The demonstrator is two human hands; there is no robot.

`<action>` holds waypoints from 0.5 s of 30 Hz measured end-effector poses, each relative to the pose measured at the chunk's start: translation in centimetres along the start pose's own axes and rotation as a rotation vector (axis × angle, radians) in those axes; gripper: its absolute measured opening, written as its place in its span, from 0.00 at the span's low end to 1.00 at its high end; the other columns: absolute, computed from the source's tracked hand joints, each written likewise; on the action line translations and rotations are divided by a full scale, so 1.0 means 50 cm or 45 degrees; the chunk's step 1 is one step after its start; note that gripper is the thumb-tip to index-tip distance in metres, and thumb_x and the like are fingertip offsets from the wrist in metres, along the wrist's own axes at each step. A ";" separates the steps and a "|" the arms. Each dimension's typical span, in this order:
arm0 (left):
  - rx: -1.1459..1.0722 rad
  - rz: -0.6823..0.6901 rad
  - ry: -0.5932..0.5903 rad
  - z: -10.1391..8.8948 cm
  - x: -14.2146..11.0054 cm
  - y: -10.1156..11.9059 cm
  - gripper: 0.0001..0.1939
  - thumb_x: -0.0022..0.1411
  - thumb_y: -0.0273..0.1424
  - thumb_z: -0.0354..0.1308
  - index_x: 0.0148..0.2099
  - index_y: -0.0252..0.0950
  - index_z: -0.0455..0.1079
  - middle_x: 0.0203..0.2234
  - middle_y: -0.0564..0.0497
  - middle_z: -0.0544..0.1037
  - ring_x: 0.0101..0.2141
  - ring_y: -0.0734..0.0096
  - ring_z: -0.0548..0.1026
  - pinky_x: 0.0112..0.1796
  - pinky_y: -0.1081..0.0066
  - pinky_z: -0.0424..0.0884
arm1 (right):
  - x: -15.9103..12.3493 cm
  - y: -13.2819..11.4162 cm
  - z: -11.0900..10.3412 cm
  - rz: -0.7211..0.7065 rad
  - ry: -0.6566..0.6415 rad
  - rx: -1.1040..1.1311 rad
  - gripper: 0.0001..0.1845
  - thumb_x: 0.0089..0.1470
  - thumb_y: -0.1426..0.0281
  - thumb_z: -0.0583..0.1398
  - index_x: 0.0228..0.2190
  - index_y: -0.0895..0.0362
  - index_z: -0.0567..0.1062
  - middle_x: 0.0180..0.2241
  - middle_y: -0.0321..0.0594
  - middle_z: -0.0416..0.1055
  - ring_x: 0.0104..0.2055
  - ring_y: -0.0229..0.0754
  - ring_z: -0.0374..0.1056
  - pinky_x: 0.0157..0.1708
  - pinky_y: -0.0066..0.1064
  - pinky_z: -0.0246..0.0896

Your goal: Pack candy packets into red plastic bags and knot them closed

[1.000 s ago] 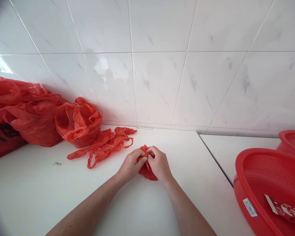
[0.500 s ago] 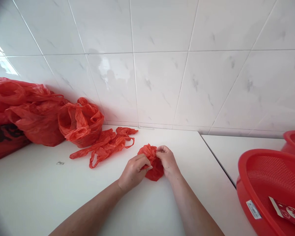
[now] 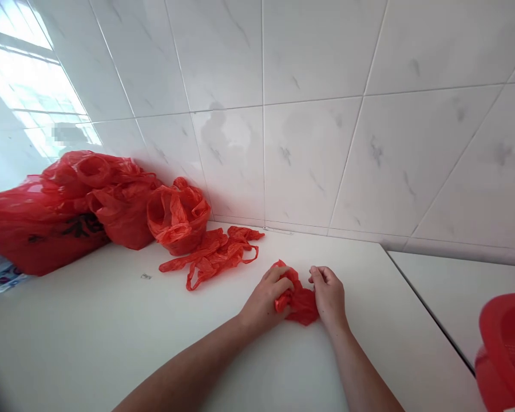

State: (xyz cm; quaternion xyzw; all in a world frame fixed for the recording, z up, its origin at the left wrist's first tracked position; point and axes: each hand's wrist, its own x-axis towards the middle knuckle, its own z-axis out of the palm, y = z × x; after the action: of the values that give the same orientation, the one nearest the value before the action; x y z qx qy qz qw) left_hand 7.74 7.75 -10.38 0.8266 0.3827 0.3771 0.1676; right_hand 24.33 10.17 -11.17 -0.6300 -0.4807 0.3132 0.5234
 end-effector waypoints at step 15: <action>0.015 -0.449 -0.043 -0.410 -0.024 0.037 0.10 0.50 0.32 0.58 0.37 0.39 0.66 0.32 0.54 0.73 0.33 0.69 0.71 0.33 0.73 0.67 | -0.004 0.009 -0.002 0.044 -0.034 0.076 0.17 0.48 0.54 0.56 0.24 0.56 0.70 0.24 0.35 0.66 0.22 0.35 0.56 0.20 0.27 0.52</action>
State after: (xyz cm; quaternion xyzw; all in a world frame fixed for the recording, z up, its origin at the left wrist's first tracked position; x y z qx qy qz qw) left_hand -7.23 5.40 3.59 0.7539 0.5211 0.3256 0.2327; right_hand 24.49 9.92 -11.61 -0.6181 -0.4672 0.3447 0.5300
